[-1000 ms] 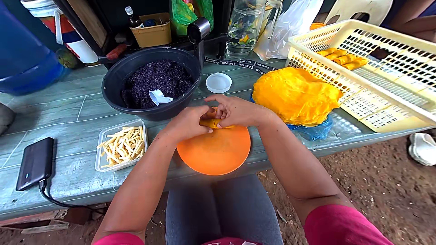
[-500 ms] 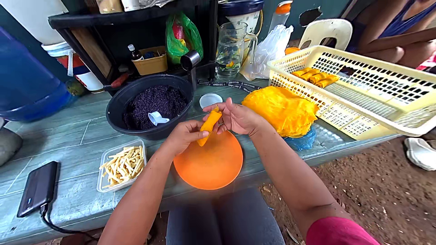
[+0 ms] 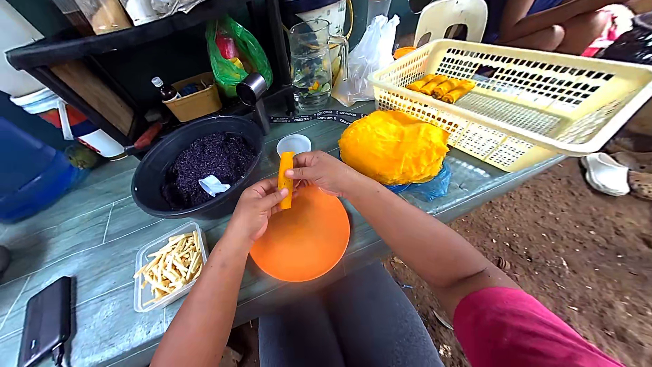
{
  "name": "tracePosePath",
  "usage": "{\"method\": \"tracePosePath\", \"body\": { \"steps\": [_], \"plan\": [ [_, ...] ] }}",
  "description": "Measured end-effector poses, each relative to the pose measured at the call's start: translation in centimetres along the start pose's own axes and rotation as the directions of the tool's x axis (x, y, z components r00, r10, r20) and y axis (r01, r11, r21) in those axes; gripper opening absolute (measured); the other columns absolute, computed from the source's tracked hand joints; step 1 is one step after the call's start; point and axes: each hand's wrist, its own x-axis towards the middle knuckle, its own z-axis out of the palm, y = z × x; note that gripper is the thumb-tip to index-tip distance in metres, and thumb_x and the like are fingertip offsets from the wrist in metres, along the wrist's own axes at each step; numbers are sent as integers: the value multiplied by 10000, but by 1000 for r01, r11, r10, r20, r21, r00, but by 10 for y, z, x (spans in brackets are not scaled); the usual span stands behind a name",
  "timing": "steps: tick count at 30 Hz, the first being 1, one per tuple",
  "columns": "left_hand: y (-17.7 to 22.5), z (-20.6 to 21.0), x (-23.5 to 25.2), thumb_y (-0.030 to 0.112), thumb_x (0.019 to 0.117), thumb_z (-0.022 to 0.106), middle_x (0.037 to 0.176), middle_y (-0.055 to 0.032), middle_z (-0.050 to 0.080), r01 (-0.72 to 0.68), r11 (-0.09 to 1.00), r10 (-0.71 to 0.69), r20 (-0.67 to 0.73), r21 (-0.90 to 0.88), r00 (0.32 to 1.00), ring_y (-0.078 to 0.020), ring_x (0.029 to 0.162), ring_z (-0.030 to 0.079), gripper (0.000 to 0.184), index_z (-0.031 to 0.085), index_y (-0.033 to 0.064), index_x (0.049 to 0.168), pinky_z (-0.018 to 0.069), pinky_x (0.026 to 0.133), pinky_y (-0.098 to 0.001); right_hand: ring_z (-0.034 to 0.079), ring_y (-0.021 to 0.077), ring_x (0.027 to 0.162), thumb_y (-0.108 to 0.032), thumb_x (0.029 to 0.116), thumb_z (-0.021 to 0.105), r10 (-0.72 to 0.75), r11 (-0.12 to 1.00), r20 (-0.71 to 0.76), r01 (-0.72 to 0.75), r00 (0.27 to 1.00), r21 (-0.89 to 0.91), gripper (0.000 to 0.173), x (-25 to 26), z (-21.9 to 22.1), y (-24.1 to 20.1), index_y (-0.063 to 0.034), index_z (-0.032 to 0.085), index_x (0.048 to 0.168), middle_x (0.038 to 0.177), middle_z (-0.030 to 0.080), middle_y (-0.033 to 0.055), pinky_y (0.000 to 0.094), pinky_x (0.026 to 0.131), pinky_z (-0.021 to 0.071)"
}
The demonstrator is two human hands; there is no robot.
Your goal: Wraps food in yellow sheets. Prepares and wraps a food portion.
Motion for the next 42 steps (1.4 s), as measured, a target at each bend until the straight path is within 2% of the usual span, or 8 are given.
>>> {"method": "tracePosePath", "body": {
  "steps": [4,13,19,25,30,34,39,42],
  "plan": [
    [1,-2,1,6,1062,461,1125,-165,723,19,1000,-19,6,-14,1000,-244,1034,728,206,619,-30,1189,601,912,-385,678,115,830,-282,1121,416,52,998,-16,-52,999,-17,374,-1,-1,-5,6,654,1112,962,685,56,300,780,580],
    [-1,5,1,51,1041,543,1035,-82,709,-25,988,42,-114,151,993,-162,927,702,173,650,-7,1163,599,876,-344,682,261,1015,-182,967,721,-83,896,-6,72,997,-438,309,-2,14,3,59,666,1152,1119,690,196,470,941,553],
    [-1,11,-2,29,1006,558,1105,-96,691,-123,973,161,-194,196,968,-175,968,714,260,583,-17,1261,623,829,-331,679,229,955,-147,995,682,-94,948,-28,80,995,-308,278,2,14,4,89,632,1132,1034,682,201,404,901,561],
    [-8,5,1,-19,912,682,955,-44,747,-261,882,371,-238,391,897,-101,838,730,181,677,-30,1092,625,770,-268,661,235,1026,-123,998,667,-105,963,-106,75,989,-258,275,0,25,2,79,634,1181,1117,685,209,407,944,523],
    [-9,-2,-5,63,929,612,1190,-80,717,-347,885,390,-88,312,917,-145,1036,720,540,470,-69,1433,605,912,-314,669,220,986,-105,1030,610,-25,1000,-140,23,990,-19,278,-6,19,-1,88,593,1229,1124,661,208,378,877,567],
    [-12,-7,-5,222,926,645,1379,-127,625,-348,896,369,-25,277,929,-206,1176,676,693,377,-38,1510,588,949,-344,652,163,823,-64,1021,585,-33,998,-184,43,982,54,210,-37,-17,-45,69,590,1183,969,655,136,347,748,579],
    [-21,-5,-2,174,944,632,1203,-56,695,-319,879,344,-10,353,939,-136,1026,713,434,569,-2,1336,608,886,-307,666,130,864,-93,983,587,-193,915,-324,50,926,-401,166,-78,-127,-135,-17,625,1126,976,663,52,344,772,595],
    [-23,-4,-4,168,922,674,1139,-5,692,-344,840,378,2,420,926,-76,971,695,321,649,41,1215,598,864,-265,659,139,867,-127,955,618,-108,778,-477,-224,872,-587,191,-94,-203,-163,-57,639,1132,1006,659,49,356,759,590]
  ]
}}
